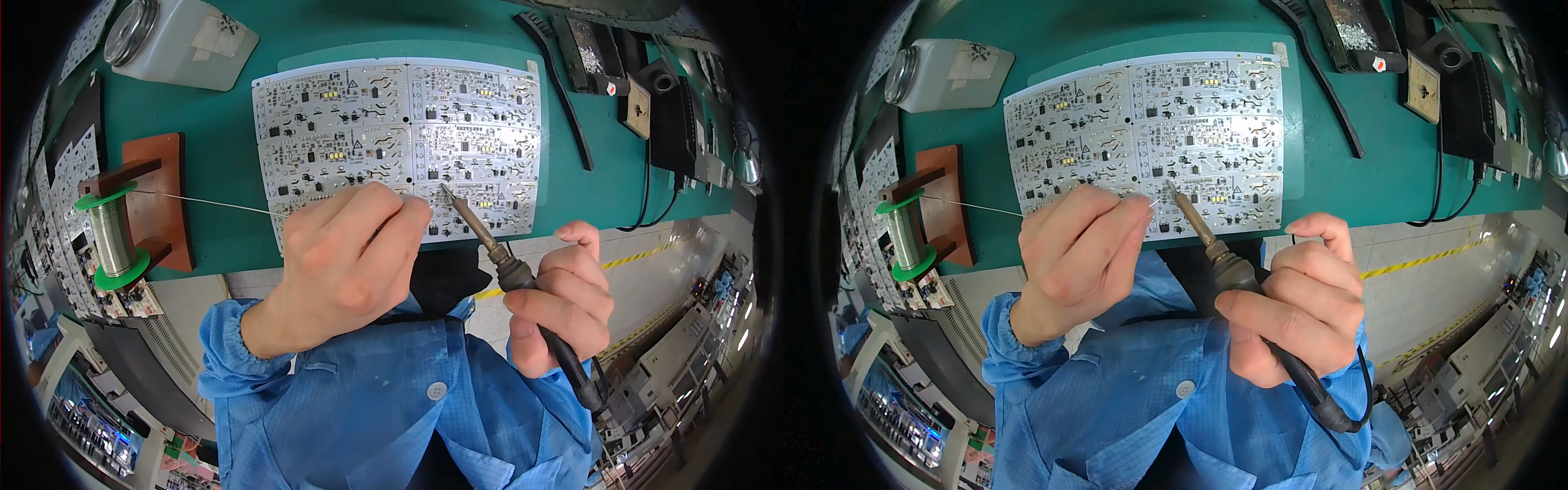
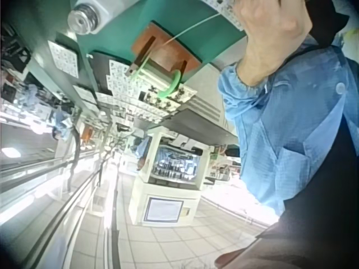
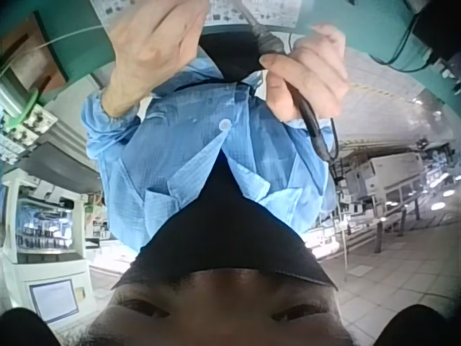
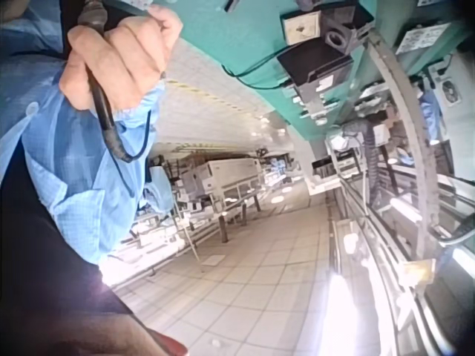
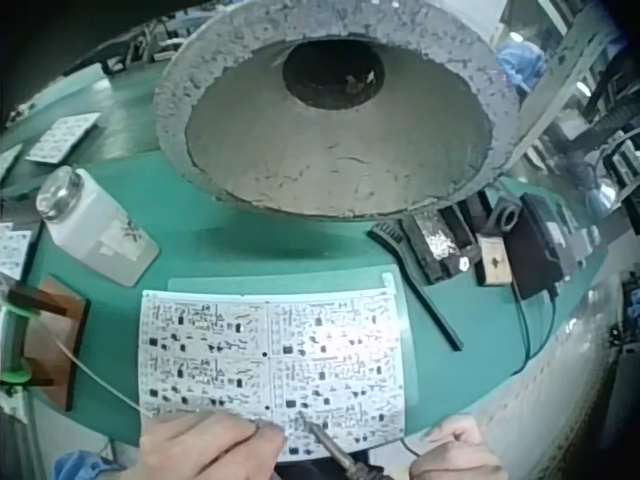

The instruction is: Soldering electronic components onto printed circuit boards at a manual assembly station.

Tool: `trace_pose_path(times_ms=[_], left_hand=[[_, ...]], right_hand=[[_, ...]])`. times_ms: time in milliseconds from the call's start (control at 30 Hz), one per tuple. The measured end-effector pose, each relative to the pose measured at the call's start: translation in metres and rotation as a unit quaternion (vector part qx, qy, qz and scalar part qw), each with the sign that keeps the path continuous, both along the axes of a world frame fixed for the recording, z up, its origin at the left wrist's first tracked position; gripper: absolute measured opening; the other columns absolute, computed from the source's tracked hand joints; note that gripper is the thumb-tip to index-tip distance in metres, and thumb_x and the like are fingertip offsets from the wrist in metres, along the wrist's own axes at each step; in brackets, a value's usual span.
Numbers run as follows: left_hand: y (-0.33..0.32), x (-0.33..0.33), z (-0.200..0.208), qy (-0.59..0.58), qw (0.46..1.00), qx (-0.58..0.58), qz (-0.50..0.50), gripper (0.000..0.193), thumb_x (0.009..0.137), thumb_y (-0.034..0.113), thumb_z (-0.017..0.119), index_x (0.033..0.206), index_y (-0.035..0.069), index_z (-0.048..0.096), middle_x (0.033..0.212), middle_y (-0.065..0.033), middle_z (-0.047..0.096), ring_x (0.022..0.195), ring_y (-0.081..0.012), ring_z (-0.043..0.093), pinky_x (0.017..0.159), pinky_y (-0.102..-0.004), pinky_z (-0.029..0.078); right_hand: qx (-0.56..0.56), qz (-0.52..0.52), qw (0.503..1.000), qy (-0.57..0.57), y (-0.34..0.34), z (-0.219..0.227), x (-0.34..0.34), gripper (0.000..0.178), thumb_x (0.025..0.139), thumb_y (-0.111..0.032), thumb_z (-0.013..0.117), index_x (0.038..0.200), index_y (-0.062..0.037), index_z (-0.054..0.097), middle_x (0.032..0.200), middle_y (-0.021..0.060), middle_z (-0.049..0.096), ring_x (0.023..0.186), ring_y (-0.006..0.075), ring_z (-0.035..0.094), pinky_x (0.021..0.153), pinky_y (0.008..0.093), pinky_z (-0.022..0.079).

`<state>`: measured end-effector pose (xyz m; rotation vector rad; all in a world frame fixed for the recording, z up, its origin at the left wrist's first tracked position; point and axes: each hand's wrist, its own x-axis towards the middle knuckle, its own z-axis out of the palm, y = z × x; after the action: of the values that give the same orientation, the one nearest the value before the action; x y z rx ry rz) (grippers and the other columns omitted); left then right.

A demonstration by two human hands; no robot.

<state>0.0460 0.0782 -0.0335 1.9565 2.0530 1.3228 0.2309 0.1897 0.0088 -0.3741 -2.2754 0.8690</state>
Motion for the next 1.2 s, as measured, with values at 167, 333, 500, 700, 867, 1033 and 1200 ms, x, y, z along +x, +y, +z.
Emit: trace_pose_path(times_ms=[167,333,500,700,867,1033,1200], left_hand=[[0.0,0.0,0.001,0.007,1.0,-0.007,-0.001,0.021,0.059,-0.002,0.068,0.079,0.001,0.062,0.067,-0.004,0.048,0.052,-0.0166,0.053,0.042,-0.0283,0.039],[-0.003,-0.001,0.003,-0.002,1.0,0.001,0.0,0.022,0.059,-0.003,0.068,0.08,0.0,0.063,0.068,-0.0041,0.049,0.053,-0.017,0.054,0.043,-0.0283,0.041],[-0.006,-0.003,0.01,-0.009,1.0,-0.013,0.001,0.022,0.059,-0.004,0.068,0.08,0.0,0.063,0.067,-0.0044,0.049,0.052,-0.0172,0.054,0.043,-0.0285,0.041],[-0.008,-0.006,0.015,-0.04,0.999,-0.012,0.01,0.021,0.058,-0.005,0.068,0.078,0.001,0.062,0.068,-0.0048,0.051,0.051,-0.0173,0.053,0.042,-0.0276,0.041],[-0.006,-0.012,0.016,-0.043,0.999,-0.001,0.021,0.022,0.058,-0.005,0.069,0.078,0.001,0.063,0.067,-0.0048,0.051,0.05,-0.0172,0.052,0.042,-0.0273,0.039],[-0.009,-0.018,0.015,-0.015,1.0,-0.021,0.017,0.023,0.059,-0.002,0.072,0.08,0.004,0.065,0.06,-0.0026,0.044,0.045,-0.0162,0.046,0.04,-0.0285,0.034],[-0.006,-0.02,0.017,-0.003,0.999,-0.031,0.02,0.022,0.061,-0.001,0.072,0.081,0.006,0.066,0.059,-0.0019,0.042,0.045,-0.0162,0.045,0.039,-0.0288,0.033]], right_hand=[[0.001,0.006,1.0,0.002,-0.001,0.0,-0.001,0.016,0.066,-0.02,0.06,0.07,-0.0079,0.07,0.048,-0.001,0.043,0.049,0.0155,0.041,0.076,0.0407,0.042],[0.001,0.012,1.0,-0.005,0.0,0.0,-0.003,0.017,0.067,-0.022,0.06,0.07,-0.008,0.07,0.048,-0.0011,0.043,0.049,0.0155,0.041,0.075,0.0406,0.042],[0.001,0.013,1.0,-0.004,0.0,-0.001,-0.004,0.018,0.069,-0.023,0.06,0.07,-0.008,0.069,0.048,-0.0013,0.043,0.049,0.0153,0.042,0.074,0.0403,0.043],[-0.024,-0.02,0.998,0.054,0.01,-0.003,0.002,0.018,0.071,-0.021,0.062,0.065,-0.0041,0.064,0.051,0.0035,0.047,0.052,0.0194,0.044,0.074,0.0449,0.043],[-0.014,-0.201,0.974,0.108,0.046,-0.035,0.019,0.041,0.087,-0.022,0.056,0.12,0.0021,0.053,0.104,0.0231,0.061,0.097,0.0326,0.059,0.09,0.046,0.042],[-0.052,-0.253,0.965,-0.048,0.081,-0.048,0.001,0.036,0.093,-0.02,0.055,0.122,0.0023,0.054,0.113,0.0179,0.062,0.105,0.0227,0.059,0.093,0.0331,0.044],[-0.054,-0.239,0.969,0.02,0.071,-0.041,0.001,0.039,0.094,-0.023,0.051,0.123,0.0035,0.053,0.105,0.019,0.065,0.1,0.0236,0.061,0.094,0.0347,0.043]])
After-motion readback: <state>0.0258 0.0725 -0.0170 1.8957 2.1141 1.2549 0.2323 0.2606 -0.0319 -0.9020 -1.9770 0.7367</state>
